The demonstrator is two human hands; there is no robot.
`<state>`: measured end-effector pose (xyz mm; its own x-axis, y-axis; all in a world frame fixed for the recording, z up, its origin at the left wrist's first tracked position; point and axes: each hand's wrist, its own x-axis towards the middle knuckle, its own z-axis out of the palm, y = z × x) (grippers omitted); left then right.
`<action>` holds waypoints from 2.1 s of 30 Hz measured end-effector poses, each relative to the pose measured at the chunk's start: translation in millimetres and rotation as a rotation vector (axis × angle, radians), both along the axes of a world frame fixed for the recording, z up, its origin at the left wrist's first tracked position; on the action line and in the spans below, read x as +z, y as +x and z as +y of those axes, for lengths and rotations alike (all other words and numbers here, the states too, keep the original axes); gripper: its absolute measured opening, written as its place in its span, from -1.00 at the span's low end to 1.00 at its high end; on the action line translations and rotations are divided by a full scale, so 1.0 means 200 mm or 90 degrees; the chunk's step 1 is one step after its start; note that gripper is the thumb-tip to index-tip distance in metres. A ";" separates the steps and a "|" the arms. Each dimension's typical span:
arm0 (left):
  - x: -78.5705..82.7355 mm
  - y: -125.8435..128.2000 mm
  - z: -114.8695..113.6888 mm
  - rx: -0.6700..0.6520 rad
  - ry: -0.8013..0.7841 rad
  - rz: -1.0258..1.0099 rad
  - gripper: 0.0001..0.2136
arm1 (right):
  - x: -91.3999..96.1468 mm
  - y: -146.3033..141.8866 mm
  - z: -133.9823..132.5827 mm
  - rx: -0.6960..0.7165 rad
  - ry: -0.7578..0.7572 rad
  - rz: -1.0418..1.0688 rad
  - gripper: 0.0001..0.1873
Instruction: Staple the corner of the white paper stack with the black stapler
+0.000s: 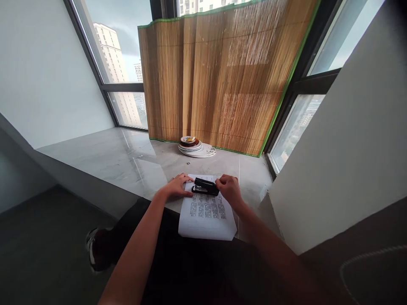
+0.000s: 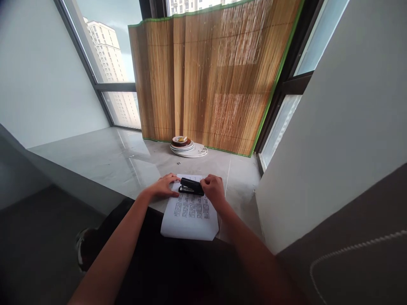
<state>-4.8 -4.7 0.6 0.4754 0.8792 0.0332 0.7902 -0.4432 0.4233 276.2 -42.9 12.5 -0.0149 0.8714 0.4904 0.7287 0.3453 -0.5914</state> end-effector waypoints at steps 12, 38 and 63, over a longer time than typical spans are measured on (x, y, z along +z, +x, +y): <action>0.01 0.01 0.00 0.011 -0.023 0.003 -0.29 | -0.06 0.00 0.02 -0.026 -0.013 0.062 -0.57; 0.01 0.01 0.00 0.016 -0.010 -0.019 -0.31 | -0.04 0.04 -0.12 -0.087 -0.134 -0.090 -0.71; 0.04 0.07 0.05 0.194 -0.282 -0.701 -0.43 | -0.06 -0.06 -0.10 0.126 0.241 -0.053 -0.78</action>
